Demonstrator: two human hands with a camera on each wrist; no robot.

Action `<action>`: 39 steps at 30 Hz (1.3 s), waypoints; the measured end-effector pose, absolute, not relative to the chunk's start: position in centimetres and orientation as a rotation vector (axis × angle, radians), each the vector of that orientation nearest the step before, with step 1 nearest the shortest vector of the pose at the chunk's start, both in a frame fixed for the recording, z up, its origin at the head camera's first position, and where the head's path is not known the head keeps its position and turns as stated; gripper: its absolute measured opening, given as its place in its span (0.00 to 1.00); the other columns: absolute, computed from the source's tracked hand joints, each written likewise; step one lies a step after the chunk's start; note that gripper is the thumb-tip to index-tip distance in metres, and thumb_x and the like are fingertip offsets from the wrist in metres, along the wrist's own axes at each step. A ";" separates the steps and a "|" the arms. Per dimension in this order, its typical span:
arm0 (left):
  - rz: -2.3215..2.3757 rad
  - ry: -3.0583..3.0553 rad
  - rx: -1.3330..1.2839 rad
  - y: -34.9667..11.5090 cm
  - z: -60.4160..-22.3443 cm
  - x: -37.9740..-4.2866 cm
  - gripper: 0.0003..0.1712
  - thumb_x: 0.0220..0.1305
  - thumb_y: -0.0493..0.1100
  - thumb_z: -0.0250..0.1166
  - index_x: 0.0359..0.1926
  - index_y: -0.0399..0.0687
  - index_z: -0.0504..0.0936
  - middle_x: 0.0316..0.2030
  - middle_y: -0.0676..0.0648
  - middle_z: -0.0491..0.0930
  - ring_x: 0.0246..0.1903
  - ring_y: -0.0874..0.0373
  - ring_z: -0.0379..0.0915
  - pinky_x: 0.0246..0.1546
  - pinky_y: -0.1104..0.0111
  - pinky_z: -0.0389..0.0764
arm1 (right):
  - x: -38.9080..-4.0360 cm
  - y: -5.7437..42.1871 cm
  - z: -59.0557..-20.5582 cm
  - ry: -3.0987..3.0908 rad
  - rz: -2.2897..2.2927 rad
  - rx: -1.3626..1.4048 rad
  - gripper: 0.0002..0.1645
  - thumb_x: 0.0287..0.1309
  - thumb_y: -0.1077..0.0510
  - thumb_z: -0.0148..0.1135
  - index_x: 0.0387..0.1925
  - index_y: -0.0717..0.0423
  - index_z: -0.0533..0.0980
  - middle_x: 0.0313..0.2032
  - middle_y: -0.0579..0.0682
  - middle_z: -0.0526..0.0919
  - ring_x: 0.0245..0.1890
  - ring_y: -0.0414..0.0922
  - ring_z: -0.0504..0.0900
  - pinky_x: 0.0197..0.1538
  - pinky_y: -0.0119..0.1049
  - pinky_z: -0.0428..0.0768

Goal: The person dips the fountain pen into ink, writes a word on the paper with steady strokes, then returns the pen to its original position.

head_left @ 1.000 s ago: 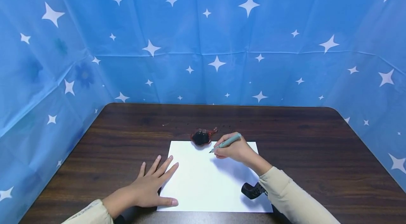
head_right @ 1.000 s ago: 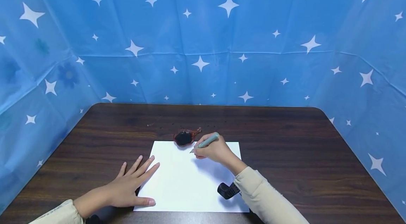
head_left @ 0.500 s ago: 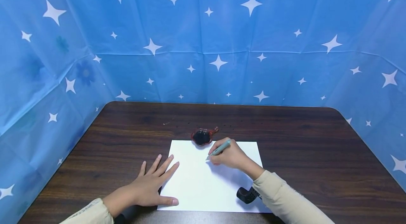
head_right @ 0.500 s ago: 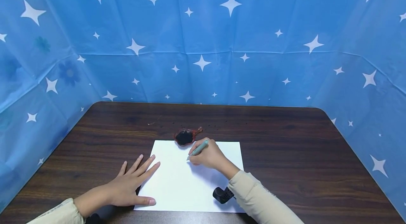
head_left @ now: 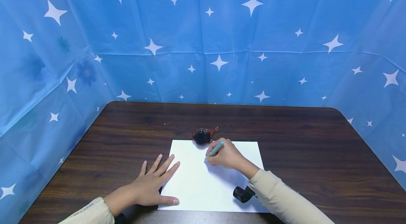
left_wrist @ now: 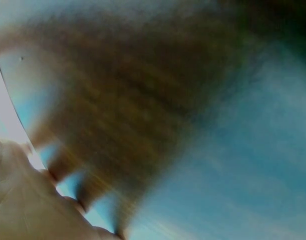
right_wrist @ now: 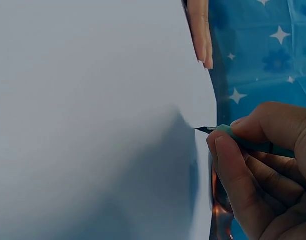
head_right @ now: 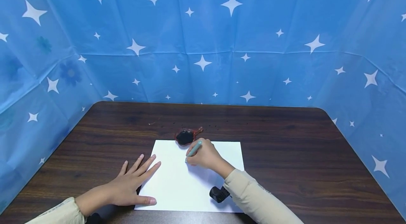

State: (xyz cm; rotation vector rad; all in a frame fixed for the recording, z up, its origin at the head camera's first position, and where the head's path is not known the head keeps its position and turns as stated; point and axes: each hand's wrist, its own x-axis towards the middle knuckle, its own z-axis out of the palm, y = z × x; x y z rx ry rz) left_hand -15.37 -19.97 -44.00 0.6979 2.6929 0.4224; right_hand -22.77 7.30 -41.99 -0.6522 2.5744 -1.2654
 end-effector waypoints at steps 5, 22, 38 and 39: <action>0.423 2.691 0.696 -19.9 -44.0 -15.4 0.61 0.48 0.82 0.54 0.76 0.61 0.44 0.76 0.48 0.32 0.72 0.36 0.23 0.58 0.27 0.28 | -22.7 7.2 -41.9 2.620 -1.218 -0.665 0.07 0.45 0.67 0.65 0.21 0.53 0.82 0.13 0.41 0.79 0.16 0.38 0.73 0.21 0.31 0.70; 0.424 2.688 0.690 -19.7 -44.0 -15.4 0.61 0.48 0.82 0.55 0.76 0.61 0.45 0.76 0.48 0.33 0.73 0.36 0.23 0.58 0.27 0.28 | -22.6 7.6 -41.8 2.665 -1.167 -0.667 0.08 0.45 0.67 0.66 0.20 0.52 0.81 0.13 0.40 0.78 0.16 0.38 0.73 0.21 0.31 0.69; 0.441 2.678 0.682 -19.8 -43.7 -15.4 0.61 0.49 0.80 0.56 0.76 0.59 0.45 0.76 0.47 0.32 0.72 0.35 0.24 0.58 0.28 0.27 | -22.4 9.2 -41.5 2.681 -1.181 -0.550 0.06 0.46 0.66 0.68 0.20 0.53 0.82 0.12 0.40 0.79 0.16 0.39 0.73 0.23 0.32 0.71; 0.439 2.676 0.678 -19.8 -43.7 -15.4 0.61 0.48 0.80 0.56 0.76 0.60 0.45 0.76 0.48 0.32 0.72 0.36 0.23 0.58 0.28 0.27 | -22.4 9.4 -41.5 2.680 -1.180 -0.543 0.06 0.47 0.65 0.68 0.20 0.53 0.82 0.12 0.41 0.79 0.16 0.39 0.74 0.23 0.32 0.71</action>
